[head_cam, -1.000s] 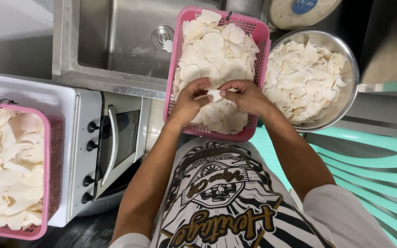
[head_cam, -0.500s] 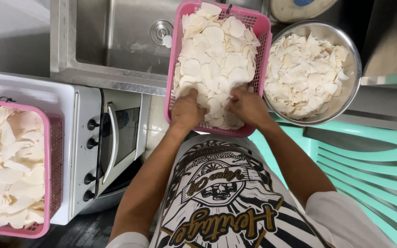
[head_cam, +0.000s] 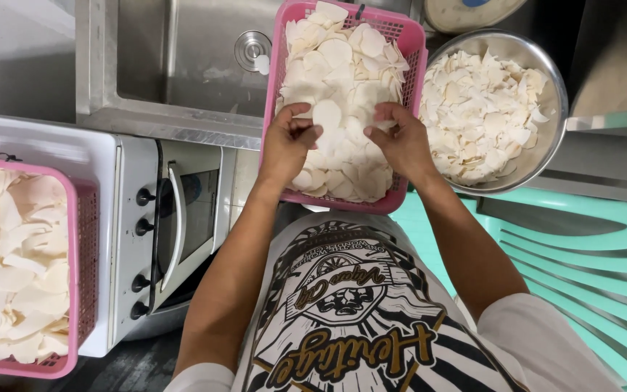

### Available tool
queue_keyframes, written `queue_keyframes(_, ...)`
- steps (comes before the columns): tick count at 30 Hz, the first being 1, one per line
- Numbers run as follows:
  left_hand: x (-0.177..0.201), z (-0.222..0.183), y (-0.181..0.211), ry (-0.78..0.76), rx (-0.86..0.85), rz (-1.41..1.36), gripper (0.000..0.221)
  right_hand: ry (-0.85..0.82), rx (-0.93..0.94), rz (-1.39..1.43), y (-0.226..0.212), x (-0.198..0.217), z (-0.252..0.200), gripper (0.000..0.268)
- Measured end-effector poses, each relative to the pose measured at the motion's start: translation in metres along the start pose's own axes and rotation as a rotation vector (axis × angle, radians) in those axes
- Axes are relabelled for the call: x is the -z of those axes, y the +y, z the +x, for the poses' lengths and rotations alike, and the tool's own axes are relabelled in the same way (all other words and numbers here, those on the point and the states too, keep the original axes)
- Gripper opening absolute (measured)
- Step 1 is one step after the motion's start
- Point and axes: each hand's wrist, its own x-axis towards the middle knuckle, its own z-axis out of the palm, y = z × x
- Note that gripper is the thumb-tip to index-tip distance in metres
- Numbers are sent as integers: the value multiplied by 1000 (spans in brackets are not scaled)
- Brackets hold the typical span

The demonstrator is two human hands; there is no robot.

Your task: Transferring sliced snacks into baskets, preparing packaging materials, and deep frying the snacks.

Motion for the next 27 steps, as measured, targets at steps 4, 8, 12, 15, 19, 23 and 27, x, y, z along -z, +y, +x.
queue_keyframes(4,-1,-2,10,100,47,121,48,-168,30,-433,0,2,-15,31)
queue_keyframes(8,2,-10,9,12,10,807,49,-350,83,-828,26,-3,-28,21)
queue_keyframes(12,1,-18,-26,-192,63,1074,33,-271,129,-945,46,-13,-32,21)
queue_keyframes(15,-7,-24,-32,-309,76,1085,33,-251,57,-894,27,-23,-36,31)
queue_keyframes(19,-16,-30,-24,-349,16,1129,32,-174,131,-994,49,-31,-31,25)
queue_keyframes(23,-19,-35,-18,-329,37,1106,28,-166,77,-783,13,0,-21,19)
queue_keyframes(27,-25,-29,-29,-378,48,1087,29,63,247,-704,-21,18,-13,28)
